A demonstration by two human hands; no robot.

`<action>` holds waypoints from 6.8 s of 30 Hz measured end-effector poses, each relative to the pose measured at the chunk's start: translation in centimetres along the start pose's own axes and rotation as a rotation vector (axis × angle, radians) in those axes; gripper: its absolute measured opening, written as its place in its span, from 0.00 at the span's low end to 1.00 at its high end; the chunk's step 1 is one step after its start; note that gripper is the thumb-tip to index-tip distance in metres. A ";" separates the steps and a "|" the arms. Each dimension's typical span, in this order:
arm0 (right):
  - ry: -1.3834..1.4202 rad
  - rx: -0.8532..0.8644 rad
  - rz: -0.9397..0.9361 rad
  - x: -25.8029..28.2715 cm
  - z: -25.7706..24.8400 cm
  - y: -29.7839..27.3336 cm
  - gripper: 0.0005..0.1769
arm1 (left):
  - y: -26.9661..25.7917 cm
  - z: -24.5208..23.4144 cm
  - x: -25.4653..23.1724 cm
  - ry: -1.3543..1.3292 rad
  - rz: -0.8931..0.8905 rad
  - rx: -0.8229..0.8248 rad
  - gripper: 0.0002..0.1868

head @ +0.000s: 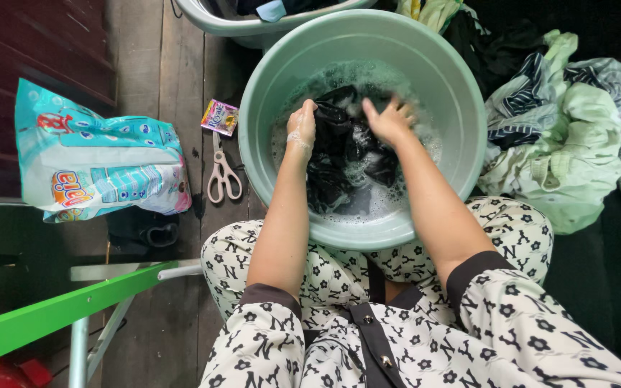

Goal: The person sits on the floor and hand-washes a dark garment in a basin of soapy water. They repeatedly submerge, agitate, and wring the fabric, then lift and squeeze it to remove excess water.

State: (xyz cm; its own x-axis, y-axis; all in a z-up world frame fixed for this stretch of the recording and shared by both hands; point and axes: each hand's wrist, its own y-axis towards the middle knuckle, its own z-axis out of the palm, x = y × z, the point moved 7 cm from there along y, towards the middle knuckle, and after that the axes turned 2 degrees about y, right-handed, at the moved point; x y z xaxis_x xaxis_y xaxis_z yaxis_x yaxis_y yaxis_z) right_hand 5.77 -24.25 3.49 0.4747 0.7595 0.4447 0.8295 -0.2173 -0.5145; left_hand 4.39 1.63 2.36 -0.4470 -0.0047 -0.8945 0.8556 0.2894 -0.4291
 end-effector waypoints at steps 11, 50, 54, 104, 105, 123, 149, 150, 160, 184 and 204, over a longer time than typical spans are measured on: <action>0.336 0.424 -0.053 0.0 3.9 1.1 0.66 | -0.5 0.6 -0.5 0.031 0.023 0.036 0.26; 1.738 0.384 -0.080 -4.9 -7.0 1.7 0.18 | -2.9 -1.6 -5.6 0.022 0.601 -0.120 0.17; 1.863 0.026 0.628 -12.4 -1.8 7.0 0.28 | -1.7 3.6 0.2 0.646 0.467 0.260 0.16; 1.495 0.798 -0.648 16.7 -3.4 -10.1 0.30 | 1.8 0.4 2.9 -0.927 -0.213 -0.165 0.25; 1.588 0.738 -0.611 16.1 -4.8 -10.2 0.27 | 1.1 1.7 2.0 -0.983 -0.227 -0.025 0.23; 0.421 -0.472 -1.104 13.1 -8.3 -15.9 0.15 | -5.3 8.8 0.8 -1.042 -0.074 0.625 0.15; 0.930 0.365 -0.774 4.1 -13.1 -16.4 0.13 | -16.8 -0.9 -16.7 0.133 0.890 0.163 0.32; 1.092 0.413 -0.784 3.8 -13.8 -16.8 0.12 | -16.8 -0.4 -16.6 0.210 0.935 0.183 0.29; 1.671 0.595 -0.813 5.8 -17.9 -20.6 0.22 | -8.1 3.7 -7.6 0.120 0.671 0.310 0.16; 1.482 -0.013 -0.431 4.1 -8.0 -12.2 0.11 | -12.5 5.4 -6.2 -0.804 -0.264 0.589 0.16; 0.287 0.264 -0.843 7.4 -11.8 -18.6 0.18 | -16.8 2.2 -14.7 0.255 0.664 0.535 0.12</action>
State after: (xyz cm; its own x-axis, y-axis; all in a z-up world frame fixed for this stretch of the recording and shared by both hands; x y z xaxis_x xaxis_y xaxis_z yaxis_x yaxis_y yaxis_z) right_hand -2.65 -21.77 24.97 -0.1710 0.4147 0.8937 0.8564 0.5111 -0.0733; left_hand -2.83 -5.25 22.39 0.1951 0.2371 -0.9517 0.9378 -0.3293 0.1102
